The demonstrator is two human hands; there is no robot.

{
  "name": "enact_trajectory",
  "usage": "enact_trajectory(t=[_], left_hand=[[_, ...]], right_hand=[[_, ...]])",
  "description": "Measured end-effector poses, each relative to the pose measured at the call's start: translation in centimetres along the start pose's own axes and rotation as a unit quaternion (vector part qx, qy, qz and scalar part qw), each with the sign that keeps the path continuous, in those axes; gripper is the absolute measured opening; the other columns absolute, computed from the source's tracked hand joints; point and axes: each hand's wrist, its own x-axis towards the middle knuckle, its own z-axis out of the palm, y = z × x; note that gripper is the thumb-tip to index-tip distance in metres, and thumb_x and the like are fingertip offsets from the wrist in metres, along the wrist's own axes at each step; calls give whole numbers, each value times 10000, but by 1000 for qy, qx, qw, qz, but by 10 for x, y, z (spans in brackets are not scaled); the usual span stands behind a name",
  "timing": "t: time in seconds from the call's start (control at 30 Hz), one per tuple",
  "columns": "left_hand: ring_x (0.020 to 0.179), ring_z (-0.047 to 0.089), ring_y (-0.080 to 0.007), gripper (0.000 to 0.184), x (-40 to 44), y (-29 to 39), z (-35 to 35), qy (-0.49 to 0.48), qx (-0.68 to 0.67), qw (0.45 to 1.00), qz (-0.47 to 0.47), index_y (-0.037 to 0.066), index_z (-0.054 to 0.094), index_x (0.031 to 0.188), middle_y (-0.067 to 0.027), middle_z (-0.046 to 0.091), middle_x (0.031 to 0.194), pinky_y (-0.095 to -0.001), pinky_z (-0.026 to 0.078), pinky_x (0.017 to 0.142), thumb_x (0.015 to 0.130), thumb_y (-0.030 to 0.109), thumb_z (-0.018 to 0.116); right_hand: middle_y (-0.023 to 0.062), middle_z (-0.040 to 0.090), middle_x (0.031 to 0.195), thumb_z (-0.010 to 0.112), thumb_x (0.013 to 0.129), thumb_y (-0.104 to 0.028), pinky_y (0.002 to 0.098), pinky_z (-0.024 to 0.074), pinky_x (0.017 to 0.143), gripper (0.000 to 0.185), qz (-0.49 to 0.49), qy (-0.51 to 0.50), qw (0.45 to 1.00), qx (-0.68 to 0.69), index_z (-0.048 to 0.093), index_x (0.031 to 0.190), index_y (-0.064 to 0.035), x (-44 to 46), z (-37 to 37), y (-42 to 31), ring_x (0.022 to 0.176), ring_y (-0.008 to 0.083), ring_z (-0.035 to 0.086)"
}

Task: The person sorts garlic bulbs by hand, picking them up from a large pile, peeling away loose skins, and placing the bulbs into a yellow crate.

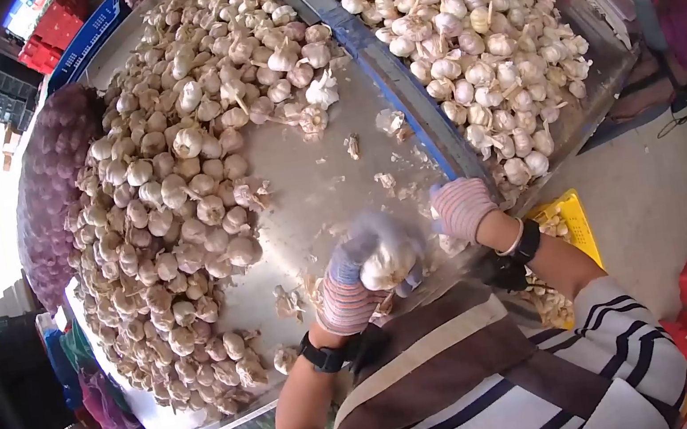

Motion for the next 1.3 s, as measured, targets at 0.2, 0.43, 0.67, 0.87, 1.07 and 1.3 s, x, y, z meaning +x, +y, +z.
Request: enact_trajectory(t=[0.2, 0.43, 0.67, 0.87, 1.07, 1.3], left_hand=[[735, 597, -183, 297, -6, 0, 1, 2, 4, 999, 50, 70, 544, 1009, -110, 602, 935, -263, 497, 622, 891, 342, 555], [694, 575, -226, 295, -8, -6, 5, 56, 71, 992, 87, 101, 477, 949, -121, 528, 957, -266, 463, 495, 772, 270, 642], [765, 566, -208, 324, -7, -6, 10, 100, 82, 984, 125, 110, 469, 965, -87, 518, 965, -251, 456, 502, 755, 259, 664], [691, 573, -169, 275, -9, -6, 2, 89, 52, 988, 119, 110, 488, 974, -96, 558, 917, -269, 480, 526, 767, 229, 623], [861, 594, -230, 295, 0, -5, 6, 134, -8, 986, 99, 126, 495, 1045, -89, 540, 1042, -323, 548, 644, 832, 259, 649], [1074, 536, -174, 693, 17, -33, 24, 40, 163, 985, 29, 79, 245, 1465, -77, 531, 1213, -287, 438, 937, 920, 360, 568]], right_hand=[[127, 665, 902, 735, 704, -357, 338, 509, 712, 518, -222, 87, 899, 369, 613, 1053, 6, -2, -16, 19, 776, 232, 638], [118, 643, 971, 605, 845, -496, 310, 537, 680, 586, -174, -145, 460, 859, 550, 1156, -3, -51, -40, 1, 779, 178, 633], [138, 641, 1007, 508, 872, -585, 348, 562, 635, 643, -140, -190, 303, 923, 534, 1191, -28, -47, -26, -15, 767, 208, 646], [80, 615, 937, 665, 844, -384, 227, 534, 589, 471, -95, -50, 430, 897, 542, 1159, -56, -27, -55, 12, 702, 125, 610], [63, 544, 1157, 627, 874, -278, 267, 499, 791, 547, -131, 450, 687, 555, 428, 1314, -23, 14, -117, 117, 1016, 130, 543], [94, 634, 1002, 754, 769, -268, 298, 502, 725, 541, -291, 152, 814, 480, 528, 1216, -64, -48, -71, 14, 806, 149, 596]])
